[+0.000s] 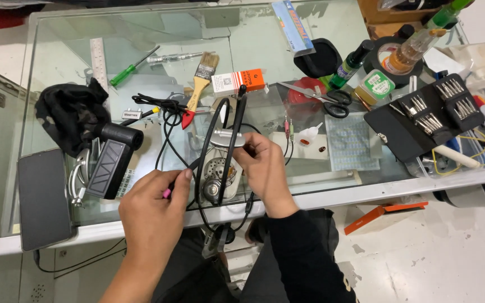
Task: Repairing and assembling a headset, including wiring and fitting components.
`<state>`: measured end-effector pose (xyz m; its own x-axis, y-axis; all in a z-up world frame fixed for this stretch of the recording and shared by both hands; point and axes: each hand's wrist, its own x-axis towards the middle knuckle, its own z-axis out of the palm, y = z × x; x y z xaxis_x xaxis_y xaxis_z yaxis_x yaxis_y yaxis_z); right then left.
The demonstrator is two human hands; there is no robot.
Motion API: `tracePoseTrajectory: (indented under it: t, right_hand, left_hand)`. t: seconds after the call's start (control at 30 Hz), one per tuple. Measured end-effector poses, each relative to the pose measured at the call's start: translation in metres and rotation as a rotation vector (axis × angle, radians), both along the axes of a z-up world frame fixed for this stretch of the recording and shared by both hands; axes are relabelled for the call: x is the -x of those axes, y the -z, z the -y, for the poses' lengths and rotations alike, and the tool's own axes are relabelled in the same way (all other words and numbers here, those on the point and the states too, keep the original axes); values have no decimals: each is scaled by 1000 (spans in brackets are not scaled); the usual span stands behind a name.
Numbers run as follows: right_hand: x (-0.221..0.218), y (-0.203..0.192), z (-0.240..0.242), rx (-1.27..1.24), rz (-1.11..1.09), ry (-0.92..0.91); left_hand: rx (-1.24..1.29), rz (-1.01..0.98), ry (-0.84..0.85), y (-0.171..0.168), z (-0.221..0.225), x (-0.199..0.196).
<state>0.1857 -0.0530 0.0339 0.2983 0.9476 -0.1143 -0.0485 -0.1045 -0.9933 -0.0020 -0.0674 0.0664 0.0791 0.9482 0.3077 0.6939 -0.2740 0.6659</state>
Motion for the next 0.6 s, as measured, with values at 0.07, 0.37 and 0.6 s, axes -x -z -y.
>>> tracePoseTrajectory:
  t: [0.07, 0.37, 0.6]
  right_hand:
    - [-3, 7, -2, -9, 5, -8]
    - [-5, 11, -3, -31, 42, -33]
    - [-6, 13, -3, -43, 64, -41]
  left_hand:
    - [-29, -13, 8, -2, 2, -1]
    - [-81, -65, 37, -1, 3, -2]
    - [-94, -99, 26, 5, 0, -1]
